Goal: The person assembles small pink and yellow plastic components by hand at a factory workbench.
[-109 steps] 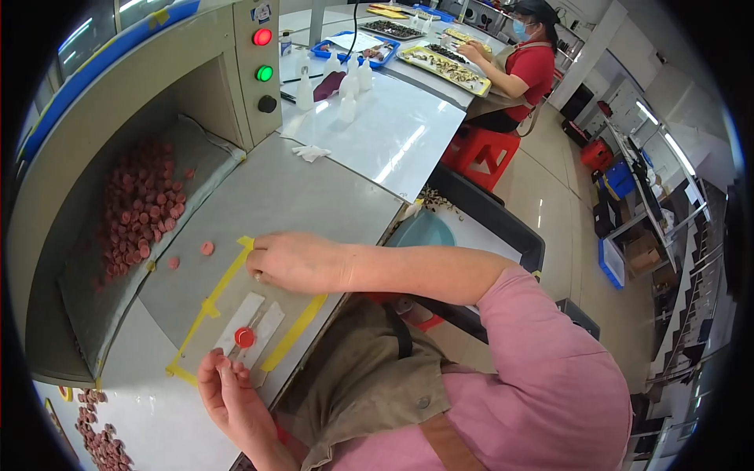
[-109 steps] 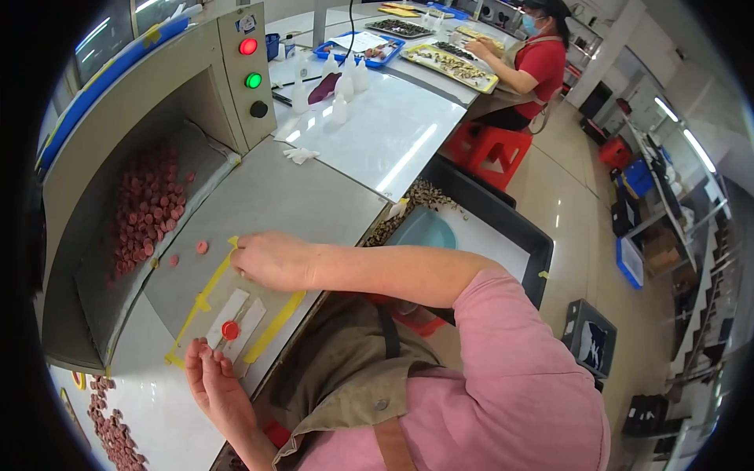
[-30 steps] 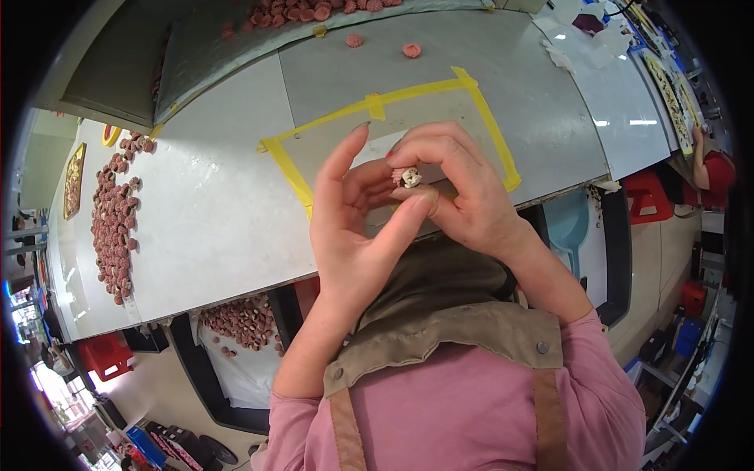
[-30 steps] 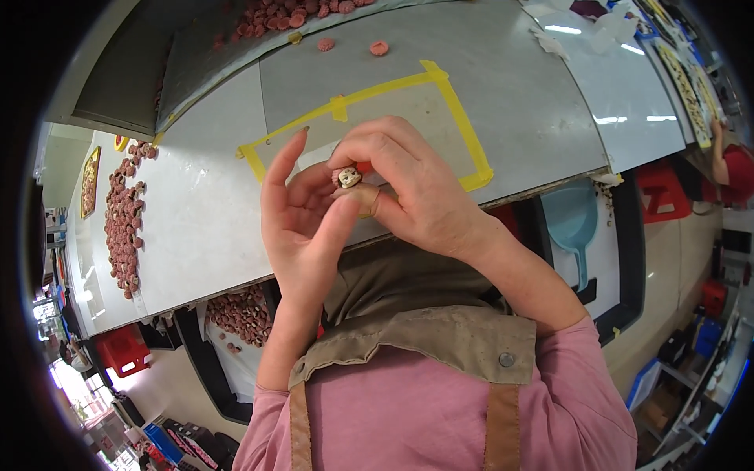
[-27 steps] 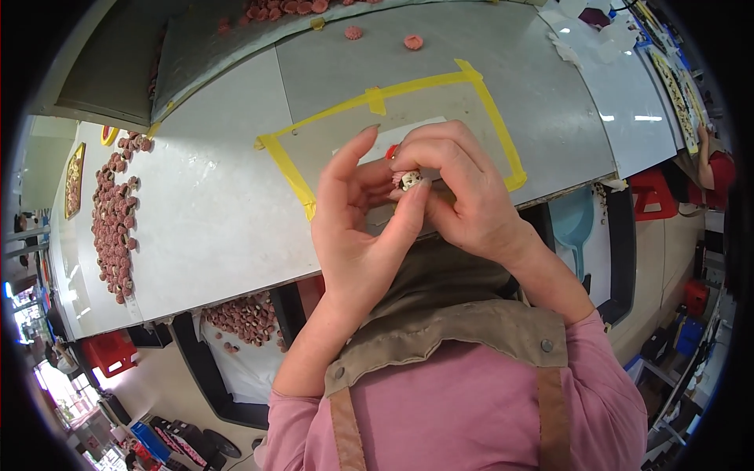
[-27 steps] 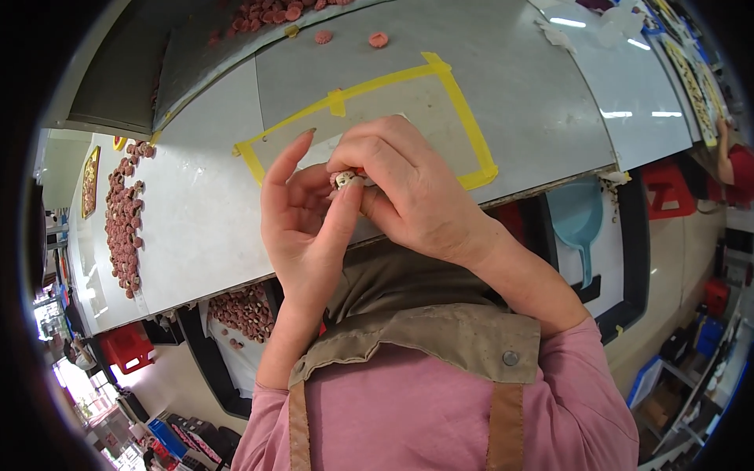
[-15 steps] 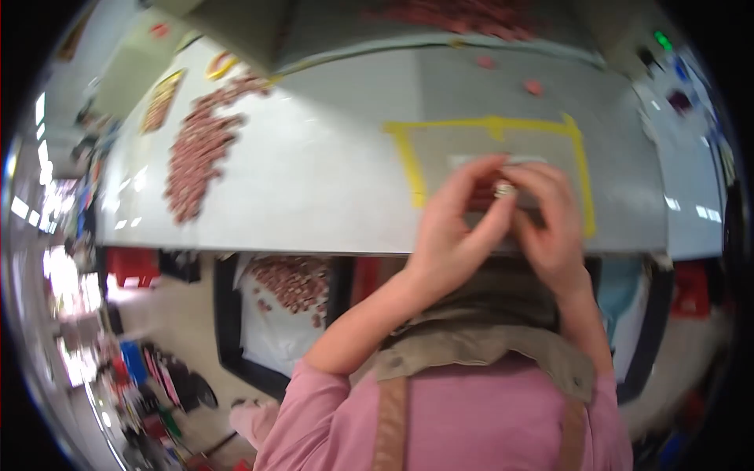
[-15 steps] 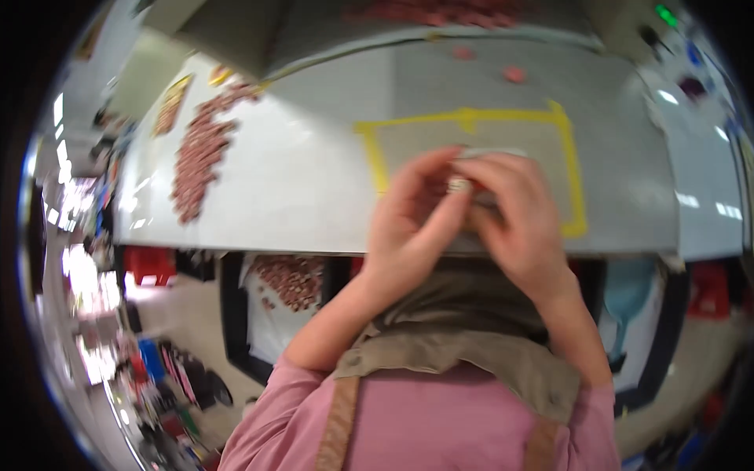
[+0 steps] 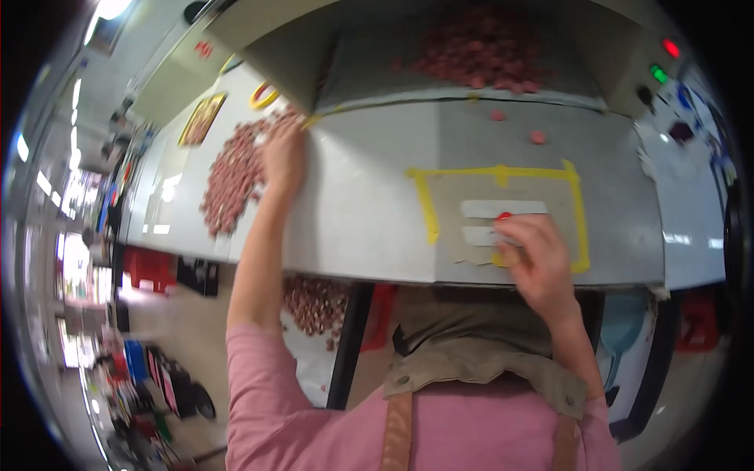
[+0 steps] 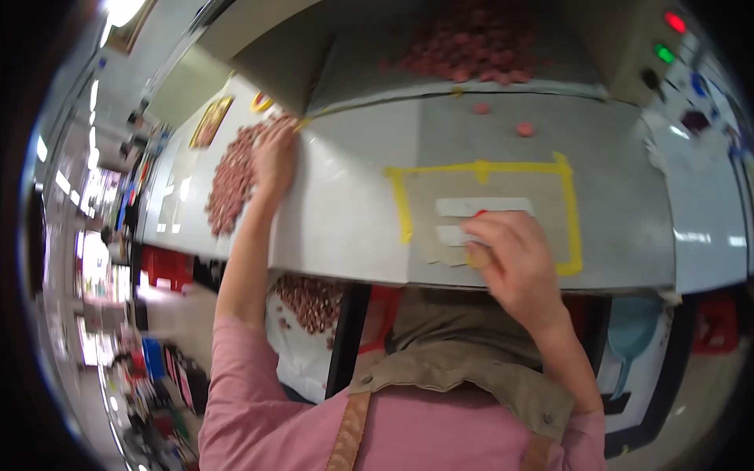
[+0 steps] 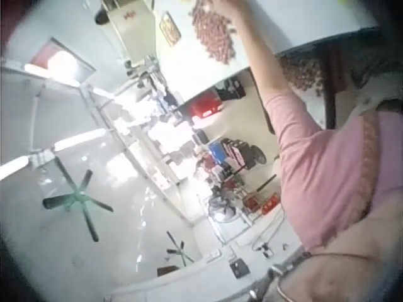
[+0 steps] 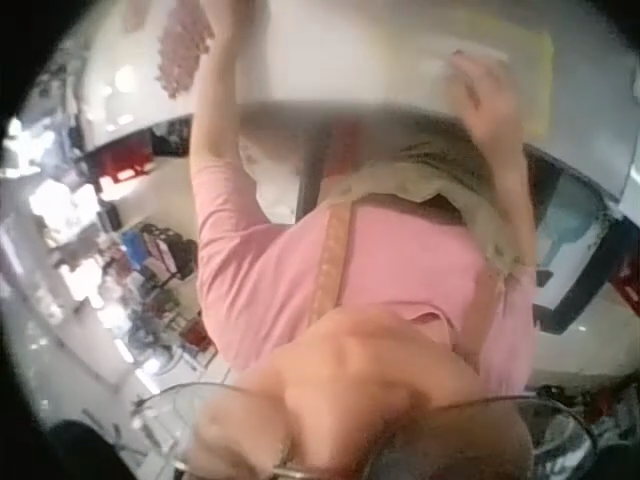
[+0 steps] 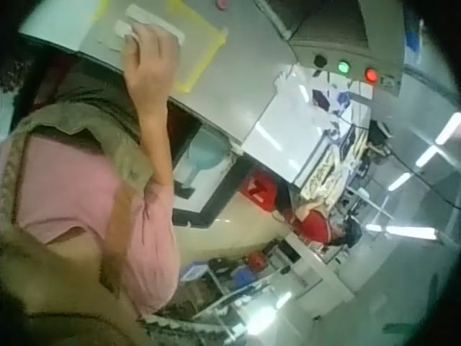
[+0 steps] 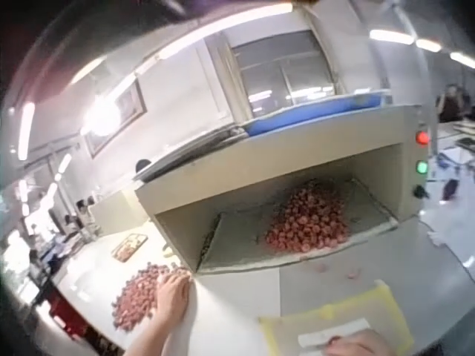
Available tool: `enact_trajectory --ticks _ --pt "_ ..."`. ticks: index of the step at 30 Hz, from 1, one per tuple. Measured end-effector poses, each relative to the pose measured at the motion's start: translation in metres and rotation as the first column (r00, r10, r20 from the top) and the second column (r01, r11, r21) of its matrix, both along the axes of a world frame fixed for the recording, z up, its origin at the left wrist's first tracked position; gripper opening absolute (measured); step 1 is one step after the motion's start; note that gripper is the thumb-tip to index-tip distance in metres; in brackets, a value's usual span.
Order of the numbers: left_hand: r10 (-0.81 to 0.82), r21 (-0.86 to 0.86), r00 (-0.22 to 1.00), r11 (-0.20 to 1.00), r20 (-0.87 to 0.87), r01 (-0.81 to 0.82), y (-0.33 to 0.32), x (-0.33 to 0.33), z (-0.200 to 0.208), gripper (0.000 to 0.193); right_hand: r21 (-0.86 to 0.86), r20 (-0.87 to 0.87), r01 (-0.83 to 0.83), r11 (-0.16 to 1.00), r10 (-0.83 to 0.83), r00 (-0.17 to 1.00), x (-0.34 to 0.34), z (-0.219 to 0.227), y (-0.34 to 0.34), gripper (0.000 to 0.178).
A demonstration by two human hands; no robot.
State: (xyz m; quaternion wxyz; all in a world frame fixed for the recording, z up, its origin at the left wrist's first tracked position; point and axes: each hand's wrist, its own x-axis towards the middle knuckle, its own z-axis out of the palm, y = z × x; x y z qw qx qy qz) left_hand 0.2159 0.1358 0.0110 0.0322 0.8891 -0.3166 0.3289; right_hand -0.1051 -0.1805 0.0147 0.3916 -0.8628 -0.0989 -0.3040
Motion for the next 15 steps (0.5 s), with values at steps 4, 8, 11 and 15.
enact_trajectory --ticks 4,8,11,15 --pt "-0.005 -0.005 0.993 1.0 -0.118 0.005 0.004 -0.01 0.001 0.036 -0.037 0.038 0.021 0.999 -0.02 0.999 -0.003 -0.009 -0.019 0.024" --pt "-0.041 0.029 0.982 0.998 -0.182 0.047 -0.034 -0.029 0.005 0.032 0.056 0.133 -0.044 0.997 0.036 0.99 0.009 -0.019 -0.037 0.015" --pt "-0.289 0.006 0.954 0.957 -0.084 0.29 -0.121 -0.068 0.03 0.03 0.065 0.165 -0.009 0.998 -0.002 0.986 0.004 -0.006 -0.041 0.012" --pt "-0.538 0.097 0.843 0.839 -0.004 0.536 -0.222 -0.117 0.06 0.026 0.287 0.25 -0.21 0.935 0.139 0.958 0.002 -0.008 -0.043 0.01"
